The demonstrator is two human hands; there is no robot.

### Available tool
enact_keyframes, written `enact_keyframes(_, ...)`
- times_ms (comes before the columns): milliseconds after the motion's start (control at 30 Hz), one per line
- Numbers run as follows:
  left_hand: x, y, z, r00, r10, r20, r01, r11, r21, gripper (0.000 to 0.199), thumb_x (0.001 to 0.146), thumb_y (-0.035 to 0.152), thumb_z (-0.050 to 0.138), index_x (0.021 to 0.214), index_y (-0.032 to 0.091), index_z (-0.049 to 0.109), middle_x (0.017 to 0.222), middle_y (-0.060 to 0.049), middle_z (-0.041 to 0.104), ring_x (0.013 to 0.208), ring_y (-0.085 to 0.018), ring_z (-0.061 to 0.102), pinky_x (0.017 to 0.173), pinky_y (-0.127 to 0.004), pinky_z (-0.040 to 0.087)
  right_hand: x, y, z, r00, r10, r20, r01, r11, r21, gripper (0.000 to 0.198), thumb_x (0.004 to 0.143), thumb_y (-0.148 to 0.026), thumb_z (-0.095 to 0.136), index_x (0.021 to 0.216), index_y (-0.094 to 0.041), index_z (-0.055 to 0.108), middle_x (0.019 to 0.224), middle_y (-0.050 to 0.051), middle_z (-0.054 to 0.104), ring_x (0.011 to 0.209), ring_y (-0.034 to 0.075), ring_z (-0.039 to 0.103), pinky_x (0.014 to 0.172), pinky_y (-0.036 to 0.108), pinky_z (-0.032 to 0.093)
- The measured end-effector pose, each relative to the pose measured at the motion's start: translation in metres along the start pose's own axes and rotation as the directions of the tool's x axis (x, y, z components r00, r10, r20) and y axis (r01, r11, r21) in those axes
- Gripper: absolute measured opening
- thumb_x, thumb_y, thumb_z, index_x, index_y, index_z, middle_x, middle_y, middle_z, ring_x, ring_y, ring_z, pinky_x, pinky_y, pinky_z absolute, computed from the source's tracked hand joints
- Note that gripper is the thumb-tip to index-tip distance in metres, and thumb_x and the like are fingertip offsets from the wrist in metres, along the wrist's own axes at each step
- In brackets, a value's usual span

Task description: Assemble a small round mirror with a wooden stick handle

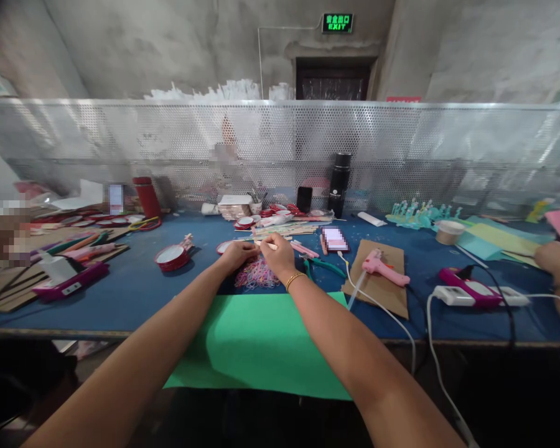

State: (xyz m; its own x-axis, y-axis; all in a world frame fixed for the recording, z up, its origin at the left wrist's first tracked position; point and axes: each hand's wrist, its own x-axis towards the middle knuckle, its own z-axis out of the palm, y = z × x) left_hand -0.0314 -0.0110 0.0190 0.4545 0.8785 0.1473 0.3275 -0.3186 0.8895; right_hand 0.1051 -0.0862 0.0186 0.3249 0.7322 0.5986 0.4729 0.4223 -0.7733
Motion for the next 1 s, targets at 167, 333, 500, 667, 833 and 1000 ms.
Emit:
enact_keyframes(167, -0.0033, 0.0044, -0.0008, 1.0, 0.018, 0.016, -0.019, 1.0, 0.024, 0.04, 0.054, 0.051, 0.071, 0.055, 0.013, 0.058, 0.048, 0.003, 0.05, 0.046, -0.007, 0.038, 0.045, -0.021, 0.027, 0.0011, 0.0029, -0.001, 0.998, 0.038, -0.042, -0.037, 0.999, 0.011, 0.013, 0.073, -0.031, 0.048, 0.065, -0.022, 0.052, 0.067, -0.002, 0.06, 0.066, 0.016, 0.054, 0.063, 0.026, 0.041)
enact_keyframes(333, -0.0021, 0.0025, -0.0006, 1.0, 0.009, -0.011, -0.009, 1.0, 0.015, 0.04, 0.055, 0.051, 0.07, 0.057, 0.013, 0.059, 0.048, 0.003, 0.05, 0.045, -0.006, 0.037, 0.044, -0.021, 0.025, 0.0011, 0.0037, 0.001, 1.0, 0.0, 0.0, 0.0, 1.0, 0.013, 0.014, 0.074, -0.032, 0.048, 0.066, -0.022, 0.053, 0.068, -0.002, 0.06, 0.068, 0.016, 0.054, 0.065, 0.026, 0.042)
enact_keyframes(500, -0.001, 0.0018, -0.0019, 0.999, 0.036, 0.01, -0.037, 0.999, 0.036, 0.04, 0.055, 0.051, 0.07, 0.055, 0.012, 0.059, 0.049, 0.002, 0.051, 0.045, -0.007, 0.038, 0.045, -0.021, 0.027, 0.001, 0.0024, -0.0002, 0.999, 0.017, -0.04, -0.017, 1.0, -0.014, 0.013, 0.074, -0.031, 0.048, 0.066, -0.023, 0.053, 0.067, -0.002, 0.06, 0.067, 0.016, 0.054, 0.065, 0.026, 0.041)
enact_keyframes(667, -0.0026, 0.0045, -0.0013, 1.0, 0.022, 0.014, -0.022, 0.999, 0.029, 0.041, 0.055, 0.052, 0.07, 0.057, 0.012, 0.059, 0.049, 0.003, 0.05, 0.045, -0.006, 0.037, 0.044, -0.021, 0.025, -0.0001, -0.0006, 0.0, 1.0, -0.015, -0.028, 0.015, 1.0, 0.005, 0.013, 0.075, -0.031, 0.048, 0.065, -0.022, 0.052, 0.067, -0.003, 0.059, 0.068, 0.015, 0.054, 0.065, 0.025, 0.041)
enact_keyframes(833, -0.0004, 0.0012, -0.0021, 1.0, 0.026, 0.014, -0.026, 0.999, 0.036, 0.042, 0.055, 0.053, 0.07, 0.058, 0.012, 0.06, 0.048, 0.004, 0.049, 0.045, -0.006, 0.036, 0.044, -0.02, 0.025, 0.0006, 0.0004, 0.0002, 0.999, 0.001, -0.032, -0.002, 1.0, -0.013, 0.013, 0.075, -0.031, 0.048, 0.065, -0.023, 0.052, 0.067, -0.002, 0.06, 0.068, 0.016, 0.054, 0.065, 0.026, 0.041)
enact_keyframes(1000, 0.0005, -0.0006, -0.0032, 0.999, 0.038, 0.014, -0.038, 0.998, 0.057, 0.043, 0.054, 0.054, 0.069, 0.056, 0.012, 0.059, 0.049, 0.003, 0.05, 0.046, -0.006, 0.037, 0.044, -0.021, 0.025, 0.0013, 0.0036, 0.0002, 0.998, 0.017, -0.055, -0.016, 1.0, 0.004, 0.012, 0.074, -0.031, 0.049, 0.066, -0.023, 0.052, 0.067, -0.002, 0.06, 0.067, 0.016, 0.054, 0.064, 0.026, 0.041)
